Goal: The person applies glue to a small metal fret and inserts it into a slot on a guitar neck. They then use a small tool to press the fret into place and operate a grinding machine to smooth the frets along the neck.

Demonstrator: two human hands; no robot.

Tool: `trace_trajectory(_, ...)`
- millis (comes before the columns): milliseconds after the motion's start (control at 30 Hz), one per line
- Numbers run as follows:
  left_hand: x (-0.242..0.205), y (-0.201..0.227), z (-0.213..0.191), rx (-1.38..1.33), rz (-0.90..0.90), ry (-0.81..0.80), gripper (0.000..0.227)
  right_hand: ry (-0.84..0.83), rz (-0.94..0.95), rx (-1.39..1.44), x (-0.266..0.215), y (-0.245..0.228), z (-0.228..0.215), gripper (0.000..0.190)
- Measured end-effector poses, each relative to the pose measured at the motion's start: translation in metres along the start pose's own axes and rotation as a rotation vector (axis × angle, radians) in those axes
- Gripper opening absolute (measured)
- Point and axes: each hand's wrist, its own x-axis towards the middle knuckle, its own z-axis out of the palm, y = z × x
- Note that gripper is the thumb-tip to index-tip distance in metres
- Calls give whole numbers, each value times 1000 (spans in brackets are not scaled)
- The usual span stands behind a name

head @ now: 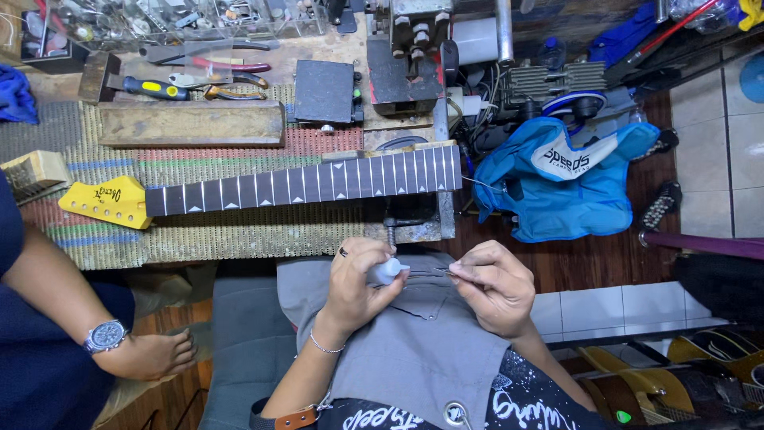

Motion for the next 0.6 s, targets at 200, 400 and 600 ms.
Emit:
trace_trajectory(200,1,0,0,78,125,-5,28,13,-48,7,-4,3,-2,7)
trace_trajectory(400,-3,5,0,37,-264,-149,30,59,80,33,-14,18,-8,9)
trace_trajectory(600,-6,-8,10,-79,-506,-295,23,32,197,-183,-28,38,-14,7)
